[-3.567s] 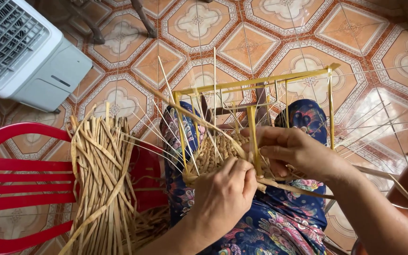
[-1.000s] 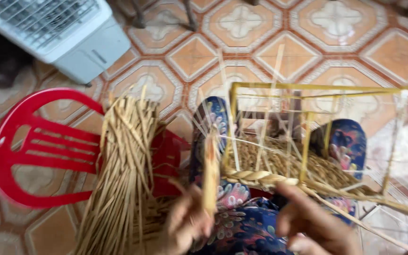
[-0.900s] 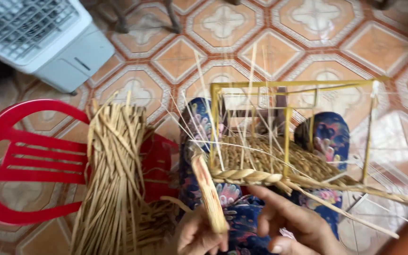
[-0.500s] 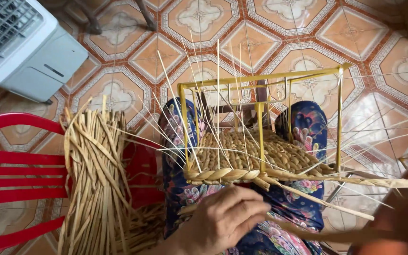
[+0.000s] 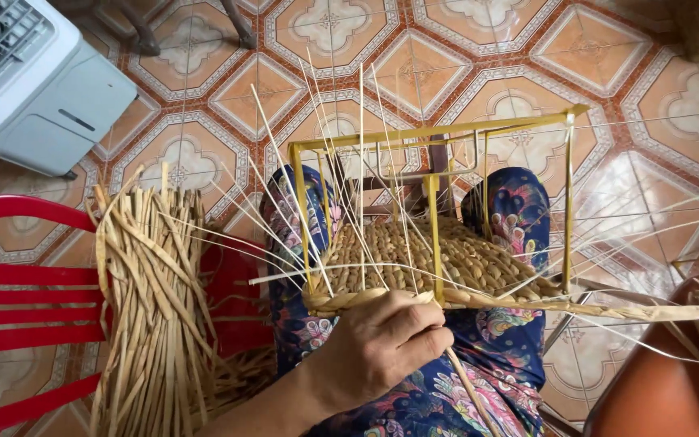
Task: Weaving dried natural fibers onto a rectangular frame to construct a basket or furniture part.
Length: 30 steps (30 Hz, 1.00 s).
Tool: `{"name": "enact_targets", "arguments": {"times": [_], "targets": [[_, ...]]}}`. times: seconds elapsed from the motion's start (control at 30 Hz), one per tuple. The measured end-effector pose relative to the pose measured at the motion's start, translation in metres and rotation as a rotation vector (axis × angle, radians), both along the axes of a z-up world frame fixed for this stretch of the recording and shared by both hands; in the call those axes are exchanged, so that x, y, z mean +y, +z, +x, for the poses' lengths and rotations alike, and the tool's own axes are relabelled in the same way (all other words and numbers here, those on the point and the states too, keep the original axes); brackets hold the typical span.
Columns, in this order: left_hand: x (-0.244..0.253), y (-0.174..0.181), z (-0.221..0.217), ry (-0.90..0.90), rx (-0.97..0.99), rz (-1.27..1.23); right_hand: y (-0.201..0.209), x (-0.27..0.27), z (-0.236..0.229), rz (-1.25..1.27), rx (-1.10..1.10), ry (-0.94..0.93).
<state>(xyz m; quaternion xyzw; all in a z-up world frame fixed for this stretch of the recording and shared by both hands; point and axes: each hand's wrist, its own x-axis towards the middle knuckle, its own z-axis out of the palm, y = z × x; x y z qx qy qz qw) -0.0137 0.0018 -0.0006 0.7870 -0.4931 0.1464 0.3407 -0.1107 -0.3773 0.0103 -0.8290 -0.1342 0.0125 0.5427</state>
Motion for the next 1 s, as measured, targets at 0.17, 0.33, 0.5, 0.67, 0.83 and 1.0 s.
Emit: {"name": "enact_targets", "arguments": {"times": [0.17, 0.33, 0.5, 0.67, 0.83, 1.0], "targets": [[0.009, -0.007, -0.003, -0.087, 0.355, -0.171, 0.002, 0.098, 0.03, -0.234, -0.101, 0.031], [-0.009, -0.004, 0.007, 0.222, 0.236, 0.007, 0.007, 0.146, 0.056, -0.428, -0.184, -0.042], [-0.02, 0.009, 0.027, 0.163, 0.576, 0.292, 0.007, 0.154, 0.061, -0.472, -0.109, -0.116], [-0.019, 0.003, 0.036, 0.152, 0.643, 0.178, 0.019, 0.165, 0.067, -0.458, -0.088, -0.14], [-0.016, 0.01, 0.035, 0.17, 0.692, 0.045, 0.019, 0.171, 0.082, -0.612, -0.041, -0.157], [-0.016, 0.01, 0.032, 0.151, 0.642, 0.043, 0.011, 0.179, 0.089, -0.724, -0.026, -0.177]]}}
